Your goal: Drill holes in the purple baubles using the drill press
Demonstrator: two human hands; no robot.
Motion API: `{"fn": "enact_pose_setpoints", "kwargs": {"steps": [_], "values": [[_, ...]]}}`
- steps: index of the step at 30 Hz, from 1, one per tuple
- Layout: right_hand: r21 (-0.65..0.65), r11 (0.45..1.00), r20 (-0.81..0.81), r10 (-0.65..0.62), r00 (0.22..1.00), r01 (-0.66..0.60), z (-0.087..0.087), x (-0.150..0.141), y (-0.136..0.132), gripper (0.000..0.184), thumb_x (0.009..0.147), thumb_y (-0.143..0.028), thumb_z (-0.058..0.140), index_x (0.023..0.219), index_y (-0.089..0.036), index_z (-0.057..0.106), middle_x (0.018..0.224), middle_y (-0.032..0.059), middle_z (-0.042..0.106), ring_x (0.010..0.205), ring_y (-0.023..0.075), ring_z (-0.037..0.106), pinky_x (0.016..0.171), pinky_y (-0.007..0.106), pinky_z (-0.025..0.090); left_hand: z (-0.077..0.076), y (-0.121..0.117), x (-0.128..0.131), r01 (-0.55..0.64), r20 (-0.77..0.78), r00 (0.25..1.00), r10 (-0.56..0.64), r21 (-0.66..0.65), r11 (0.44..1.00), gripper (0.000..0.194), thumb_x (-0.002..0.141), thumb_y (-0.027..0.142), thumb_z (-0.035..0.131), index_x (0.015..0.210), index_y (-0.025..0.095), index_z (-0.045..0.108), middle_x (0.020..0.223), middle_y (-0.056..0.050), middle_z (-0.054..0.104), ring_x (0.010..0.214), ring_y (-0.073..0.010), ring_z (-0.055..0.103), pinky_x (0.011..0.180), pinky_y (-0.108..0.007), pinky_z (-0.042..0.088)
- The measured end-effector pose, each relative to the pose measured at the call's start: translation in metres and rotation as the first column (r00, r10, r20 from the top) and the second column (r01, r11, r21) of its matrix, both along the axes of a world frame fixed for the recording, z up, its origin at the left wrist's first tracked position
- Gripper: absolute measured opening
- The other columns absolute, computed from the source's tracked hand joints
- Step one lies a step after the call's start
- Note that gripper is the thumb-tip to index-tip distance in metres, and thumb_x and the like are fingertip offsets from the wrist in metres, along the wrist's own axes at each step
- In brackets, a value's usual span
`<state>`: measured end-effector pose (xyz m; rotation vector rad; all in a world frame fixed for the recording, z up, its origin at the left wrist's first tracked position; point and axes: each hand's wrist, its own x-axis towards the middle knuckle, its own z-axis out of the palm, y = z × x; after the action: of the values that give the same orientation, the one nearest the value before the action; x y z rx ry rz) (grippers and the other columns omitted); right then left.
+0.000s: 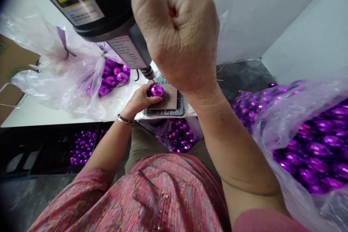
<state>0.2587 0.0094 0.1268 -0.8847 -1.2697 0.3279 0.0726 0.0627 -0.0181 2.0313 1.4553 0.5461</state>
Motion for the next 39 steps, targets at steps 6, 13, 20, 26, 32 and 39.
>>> {"fn": "enact_pose_setpoints", "kwargs": {"steps": [6,13,20,26,32,39], "values": [[-0.137,0.988,0.105,-0.050,0.993,0.064,0.008,0.002,-0.009,0.033,0.098,-0.020,0.043,0.067,-0.011,0.051,0.064,-0.0020,0.040,0.070,-0.0021,0.044,0.071,0.017,0.031,-0.004,0.013,0.004,0.083,-0.074,0.994,-0.081,0.025,0.996,0.066,0.072,0.029,0.087,0.134,0.019,0.067,0.131,-0.010,0.070,0.123,-0.0289,0.064,0.114,-0.043,0.049],[-0.130,0.984,0.202,-0.097,0.975,0.124,0.006,0.003,-0.014,0.034,0.100,-0.018,0.041,0.070,-0.011,0.056,0.067,-0.0022,0.040,0.070,-0.0045,0.040,0.076,0.014,0.033,-0.006,0.014,-0.008,0.147,0.077,0.987,-0.142,-0.067,0.987,0.070,0.081,0.043,0.079,0.142,0.016,0.061,0.133,-0.010,0.070,0.123,-0.0296,0.064,0.112,-0.041,0.049],[-0.157,0.975,0.252,-0.114,0.961,0.157,0.012,0.000,-0.015,0.059,0.103,-0.045,0.011,0.058,-0.016,0.035,0.063,0.0011,0.028,0.068,-0.0057,0.040,0.075,0.014,0.030,-0.006,0.015,-0.016,0.093,0.195,0.978,-0.070,-0.110,0.990,0.057,0.082,0.043,0.076,0.130,0.015,0.065,0.116,-0.008,0.074,0.112,-0.0257,0.066,0.102,-0.037,0.053],[-0.198,0.974,0.177,-0.076,0.981,0.111,0.016,-0.001,-0.014,0.064,0.100,-0.047,0.013,0.073,-0.011,0.058,0.065,-0.0026,0.042,0.062,-0.0082,0.035,0.067,0.013,0.027,-0.004,0.013,-0.013,0.083,0.192,0.979,-0.065,-0.087,0.993,0.058,0.077,0.039,0.078,0.130,0.015,0.067,0.115,-0.007,0.075,0.107,-0.0261,0.068,0.099,-0.038,0.055],[-0.212,0.971,0.172,-0.078,0.982,0.114,0.017,0.000,-0.015,0.068,0.101,-0.047,0.016,0.084,-0.007,0.068,0.065,-0.0028,0.043,0.063,-0.0079,0.036,0.069,0.012,0.029,-0.010,0.007,0.004,0.056,0.088,0.995,-0.053,-0.030,0.998,0.067,0.071,0.031,0.085,0.134,0.019,0.066,0.122,-0.007,0.074,0.111,-0.0254,0.068,0.105,-0.040,0.053],[-0.237,0.964,0.221,-0.069,0.973,0.122,0.013,0.002,-0.017,0.047,0.100,-0.024,0.032,0.072,-0.009,0.065,0.063,-0.0024,0.036,0.069,-0.0060,0.039,0.072,0.013,0.028,-0.015,0.003,0.015,0.066,0.099,0.993,-0.066,0.003,0.998,0.058,0.071,0.024,0.084,0.126,0.018,0.068,0.115,-0.006,0.075,0.106,-0.0247,0.069,0.101,-0.040,0.056]]}}
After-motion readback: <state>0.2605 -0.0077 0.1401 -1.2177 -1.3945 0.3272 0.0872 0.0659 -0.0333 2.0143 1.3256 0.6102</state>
